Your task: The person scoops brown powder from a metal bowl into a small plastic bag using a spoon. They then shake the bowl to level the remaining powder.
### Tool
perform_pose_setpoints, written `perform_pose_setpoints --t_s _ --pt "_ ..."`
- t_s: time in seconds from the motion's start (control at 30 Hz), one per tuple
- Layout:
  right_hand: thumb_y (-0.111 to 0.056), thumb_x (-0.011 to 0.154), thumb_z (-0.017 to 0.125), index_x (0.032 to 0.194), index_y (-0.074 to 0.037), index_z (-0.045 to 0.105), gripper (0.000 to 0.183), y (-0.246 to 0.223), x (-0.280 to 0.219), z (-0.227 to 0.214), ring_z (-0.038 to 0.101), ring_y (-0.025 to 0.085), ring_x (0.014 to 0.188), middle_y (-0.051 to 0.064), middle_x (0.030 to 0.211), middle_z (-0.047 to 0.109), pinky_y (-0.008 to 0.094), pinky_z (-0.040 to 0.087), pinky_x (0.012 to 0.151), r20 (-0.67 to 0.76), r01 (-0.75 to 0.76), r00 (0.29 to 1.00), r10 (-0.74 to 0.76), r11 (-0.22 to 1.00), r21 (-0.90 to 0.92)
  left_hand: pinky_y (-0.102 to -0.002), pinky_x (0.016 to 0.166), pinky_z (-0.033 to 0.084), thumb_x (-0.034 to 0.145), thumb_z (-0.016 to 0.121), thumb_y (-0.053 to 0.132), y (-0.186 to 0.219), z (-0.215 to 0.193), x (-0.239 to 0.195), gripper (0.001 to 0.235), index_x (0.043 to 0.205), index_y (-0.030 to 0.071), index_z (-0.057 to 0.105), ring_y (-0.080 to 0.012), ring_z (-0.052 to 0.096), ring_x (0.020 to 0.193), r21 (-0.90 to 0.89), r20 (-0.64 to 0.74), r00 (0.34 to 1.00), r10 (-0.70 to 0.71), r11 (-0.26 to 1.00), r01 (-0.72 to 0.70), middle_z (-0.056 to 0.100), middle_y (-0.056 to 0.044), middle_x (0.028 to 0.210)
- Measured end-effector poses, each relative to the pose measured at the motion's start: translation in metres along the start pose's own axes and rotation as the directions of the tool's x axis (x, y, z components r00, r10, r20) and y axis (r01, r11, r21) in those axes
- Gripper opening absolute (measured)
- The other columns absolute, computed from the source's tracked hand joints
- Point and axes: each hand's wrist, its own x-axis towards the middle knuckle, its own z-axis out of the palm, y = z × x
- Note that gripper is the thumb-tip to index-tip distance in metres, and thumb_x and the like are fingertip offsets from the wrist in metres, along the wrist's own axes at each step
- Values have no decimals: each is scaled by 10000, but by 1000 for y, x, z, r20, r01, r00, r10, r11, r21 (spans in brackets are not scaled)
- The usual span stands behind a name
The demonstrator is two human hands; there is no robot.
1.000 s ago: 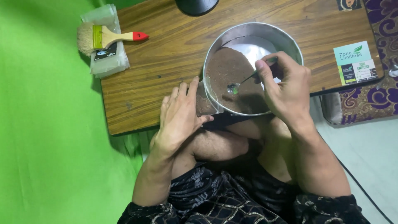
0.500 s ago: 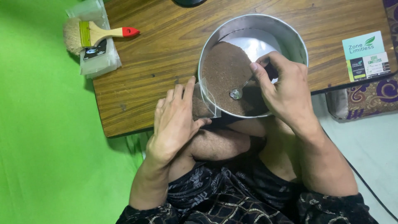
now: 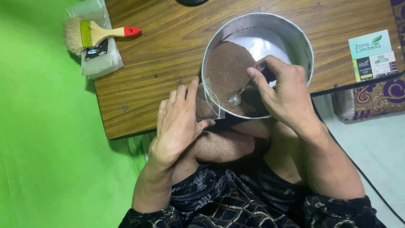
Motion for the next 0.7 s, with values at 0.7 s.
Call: perform_pose_setpoints --t_s 0.7 --pt "-174 1086 629 951 -15 693 219 -7 5 -1 753 348 754 150 696 713 451 564 733 107 -62 993 57 997 41 -542 991 452 720 937 318 0 0 0 1081 1561 17 329 -379 573 1207 4 0 1000 -3 1000 3 580 -244 1274"
